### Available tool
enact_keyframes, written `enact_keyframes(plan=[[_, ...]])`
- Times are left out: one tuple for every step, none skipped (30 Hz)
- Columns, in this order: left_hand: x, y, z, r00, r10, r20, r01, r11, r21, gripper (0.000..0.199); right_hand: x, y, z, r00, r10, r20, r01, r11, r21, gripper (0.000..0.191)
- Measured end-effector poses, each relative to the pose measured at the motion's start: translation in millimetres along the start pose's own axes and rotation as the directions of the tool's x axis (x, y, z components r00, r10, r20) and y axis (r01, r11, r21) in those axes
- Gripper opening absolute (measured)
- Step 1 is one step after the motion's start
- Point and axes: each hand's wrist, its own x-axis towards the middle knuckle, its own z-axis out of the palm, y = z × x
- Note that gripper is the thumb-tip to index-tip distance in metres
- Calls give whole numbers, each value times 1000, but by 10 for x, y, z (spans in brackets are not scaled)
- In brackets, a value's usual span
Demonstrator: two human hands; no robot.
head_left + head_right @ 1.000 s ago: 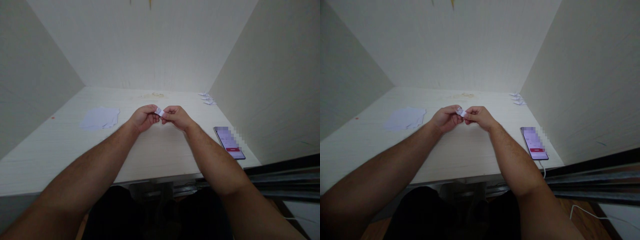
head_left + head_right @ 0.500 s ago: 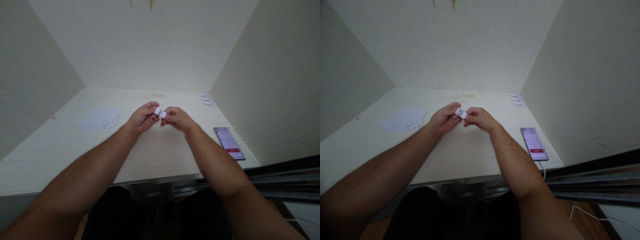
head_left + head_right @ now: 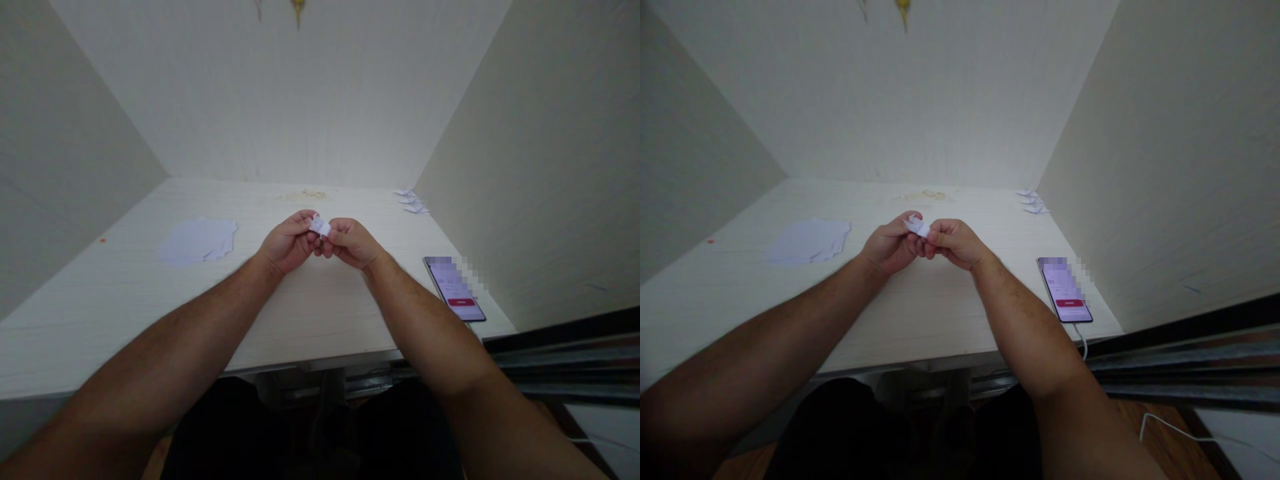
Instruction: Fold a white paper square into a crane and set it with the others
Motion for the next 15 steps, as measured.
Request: enact_keyframes(plan=[[21,-4,-9,1000,5,-11,-5,1000,-17,10,17,13,-4,999,2,-44,-1,1000,13,51],[45,-9,-22,999,16,-28,-17,999,-38,9,36,26,-10,996,3,-89,-1,1000,26,50],[72,-14,-38,998,32,-52,-35,998,-58,9,58,40,-18,990,7,-138,-2,999,34,48],[100,-21,-57,994,55,-91,-61,996,-72,10,81,55,-27,980,12,-197,-5,999,34,46],[127,-28,-80,987,79,-142,-90,993,-70,11,106,70,-35,964,17,-267,-12,1000,20,43],[153,-37,-103,975,104,-195,-116,992,-54,12,131,86,-43,939,15,-344,-18,1000,-8,40],[176,-47,-126,962,124,-243,-136,990,-30,14,154,102,-51,907,1,-421,-24,999,-48,38],[194,-58,-147,949,143,-282,-150,989,-3,15,175,116,-57,873,-25,-488,-25,995,-95,36],[209,-69,-164,938,156,-311,-157,987,22,16,193,128,-62,839,-65,-540,-18,989,-146,34],[218,-80,-176,929,166,-330,-161,986,42,17,205,137,-64,811,-116,-574,-6,979,-205,32],[222,-91,-181,924,173,-342,-163,985,58,17,211,143,-63,788,-174,-591,9,962,-272,30],[223,-100,-180,920,177,-350,-164,984,68,18,212,145,-59,770,-236,-593,25,939,-342,29],[219,-108,-172,918,177,-355,-161,984,73,18,207,146,-51,761,-293,-579,37,910,-412,27],[212,-114,-160,918,174,-356,-158,985,75,18,198,146,-40,760,-340,-554,46,878,-476,27],[203,-119,-144,919,172,-355,-156,985,73,19,186,145,-26,766,-375,-522,56,848,-528,27]])
